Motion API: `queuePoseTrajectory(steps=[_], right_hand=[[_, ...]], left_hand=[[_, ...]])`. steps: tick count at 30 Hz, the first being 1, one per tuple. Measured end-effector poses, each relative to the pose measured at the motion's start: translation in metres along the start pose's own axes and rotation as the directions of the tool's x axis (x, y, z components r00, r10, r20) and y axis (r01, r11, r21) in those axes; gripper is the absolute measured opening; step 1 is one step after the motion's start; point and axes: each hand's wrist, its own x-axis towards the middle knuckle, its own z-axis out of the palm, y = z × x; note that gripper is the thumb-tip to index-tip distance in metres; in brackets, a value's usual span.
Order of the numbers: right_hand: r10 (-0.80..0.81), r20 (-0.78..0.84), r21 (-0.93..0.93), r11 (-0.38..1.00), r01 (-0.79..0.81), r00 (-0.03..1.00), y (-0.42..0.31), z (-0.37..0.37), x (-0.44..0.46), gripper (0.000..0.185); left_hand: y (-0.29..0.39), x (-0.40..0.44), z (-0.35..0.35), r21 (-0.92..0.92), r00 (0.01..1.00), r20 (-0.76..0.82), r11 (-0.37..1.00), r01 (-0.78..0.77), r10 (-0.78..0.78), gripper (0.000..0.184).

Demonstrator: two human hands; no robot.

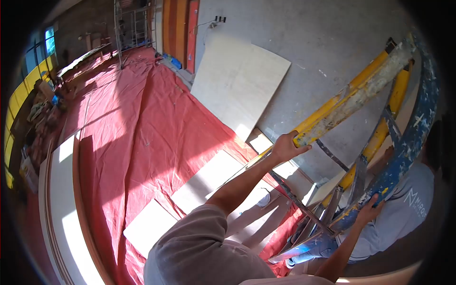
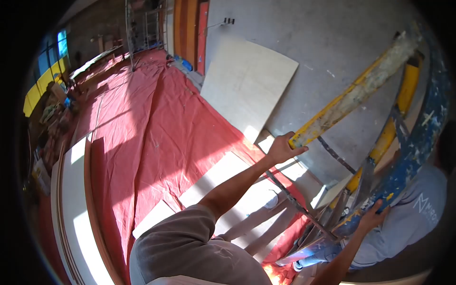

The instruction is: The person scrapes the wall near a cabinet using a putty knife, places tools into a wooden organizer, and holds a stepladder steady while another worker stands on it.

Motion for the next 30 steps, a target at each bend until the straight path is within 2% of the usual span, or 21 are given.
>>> queuePoseTrajectory(steps=[2,4,10,11,14,18,22,25,28,30], right_hand=[[0.054,-0.015,0.048,0.997,-0.053,0.998,-0.011,0.001,-0.001,0.072],[0.039,-0.003,-0.003,0.999,-0.039,0.999,-0.010,-0.003,0.000,0.073],[0.081,-0.026,-0.063,0.995,-0.083,0.996,0.000,-0.001,0.001,0.081],[0.102,-0.030,-0.059,0.993,-0.104,0.994,-0.002,-0.002,0.000,0.083],[0.117,-0.032,-0.060,0.991,-0.119,0.993,-0.001,-0.001,-0.002,0.080],[0.121,-0.017,-0.104,0.987,-0.122,0.993,-0.002,-0.003,-0.004,0.085],[0.128,-0.028,-0.104,0.986,-0.130,0.991,0.001,-0.001,-0.004,0.083],[0.118,-0.035,-0.058,0.991,-0.120,0.992,0.005,0.001,-0.004,0.080],[0.067,-0.058,-0.102,0.992,-0.073,0.996,0.013,0.002,-0.003,0.077],[0.093,-0.040,-0.100,0.990,-0.097,0.995,0.011,0.000,-0.003,0.076]], left_hand=[[-0.002,0.001,-0.003,-0.011,0.998,0.048,1.000,0.029,-0.029,0.072],[-0.004,0.002,0.001,-0.055,0.999,0.030,0.998,-0.029,0.031,0.072],[0.001,0.000,-0.002,-0.002,1.000,0.030,1.000,-0.003,0.003,0.070],[0.004,-0.001,-0.004,-0.077,0.999,0.045,0.997,0.007,-0.003,0.069],[0.002,0.000,0.000,-0.009,1.000,0.027,1.000,0.016,-0.016,0.068],[0.003,-0.001,0.001,-0.038,0.999,-0.019,0.998,-0.047,0.046,0.064],[0.003,-0.001,0.001,-0.027,1.000,-0.005,1.000,-0.009,0.009,0.059],[0.002,-0.001,0.003,-0.056,1.000,-0.014,0.998,-0.011,0.011,0.056],[-0.001,-0.001,0.004,-0.035,0.998,-0.036,0.998,-0.046,0.045,0.054],[0.001,-0.001,0.004,-0.037,1.000,-0.003,0.999,-0.031,0.031,0.061]])
